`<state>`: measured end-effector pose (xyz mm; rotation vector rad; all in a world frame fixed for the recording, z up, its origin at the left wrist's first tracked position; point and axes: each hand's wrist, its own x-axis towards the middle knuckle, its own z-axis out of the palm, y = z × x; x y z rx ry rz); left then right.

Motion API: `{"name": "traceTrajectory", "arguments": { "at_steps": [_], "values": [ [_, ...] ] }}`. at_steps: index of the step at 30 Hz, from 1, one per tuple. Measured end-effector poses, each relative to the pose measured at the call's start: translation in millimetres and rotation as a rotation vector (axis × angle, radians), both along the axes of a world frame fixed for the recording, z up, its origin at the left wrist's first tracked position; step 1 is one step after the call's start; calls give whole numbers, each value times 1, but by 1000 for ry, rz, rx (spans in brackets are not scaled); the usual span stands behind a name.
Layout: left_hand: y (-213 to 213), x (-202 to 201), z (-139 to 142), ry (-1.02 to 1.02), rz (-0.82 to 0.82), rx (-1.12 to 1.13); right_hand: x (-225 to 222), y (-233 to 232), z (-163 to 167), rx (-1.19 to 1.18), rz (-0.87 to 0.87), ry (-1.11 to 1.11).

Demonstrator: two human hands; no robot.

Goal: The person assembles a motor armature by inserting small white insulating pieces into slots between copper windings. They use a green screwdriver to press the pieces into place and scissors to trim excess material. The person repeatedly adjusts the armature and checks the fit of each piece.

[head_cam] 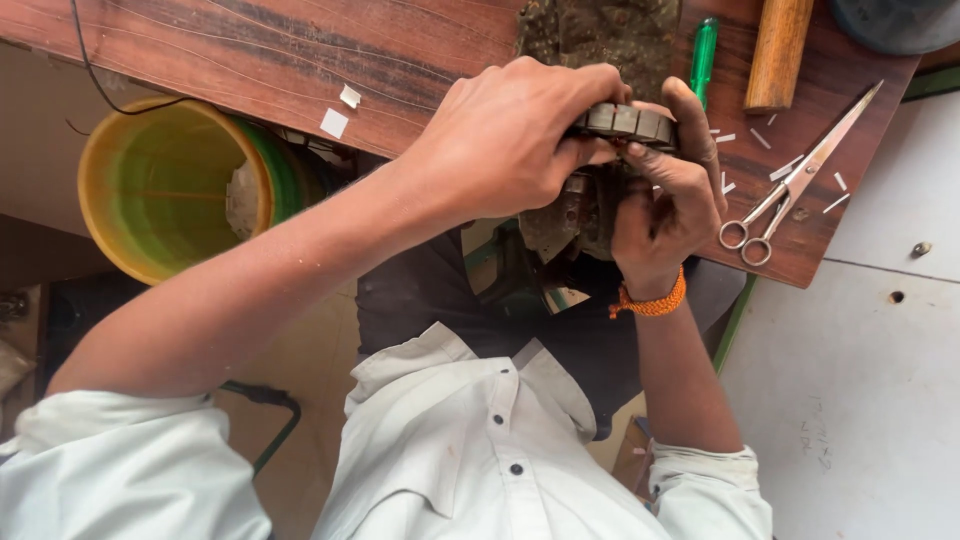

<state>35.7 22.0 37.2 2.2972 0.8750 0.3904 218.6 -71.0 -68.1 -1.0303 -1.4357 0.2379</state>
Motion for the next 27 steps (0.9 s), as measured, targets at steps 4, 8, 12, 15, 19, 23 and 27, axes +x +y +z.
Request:
{"name": "traceTrajectory", "arguments": {
  "at_steps": [4, 8, 12, 15, 19, 23, 27],
  "values": [
    [-2, 1, 4, -27, -16, 96, -11, -4, 36, -173, 171, 456],
    [-6, -6, 5, -55, -21, 114, 8, -4, 80, -554, 277, 240],
    [-9, -7, 4, -13, -6, 169, 24, 7, 98, -877, 360, 128],
    [-13, -5, 4, -29, -2, 202, 29, 10, 110, -995, 408, 103],
    [-19, 0, 4, -31, -2, 246, 24, 15, 129, -1245, 321, 121],
    [-20, 1, -2, -28, -25, 256, 19, 19, 140, -1268, 268, -15],
    [-14, 3, -12, -33, -9, 290, 20, 21, 135, -1059, 224, -379]
  ]
}}
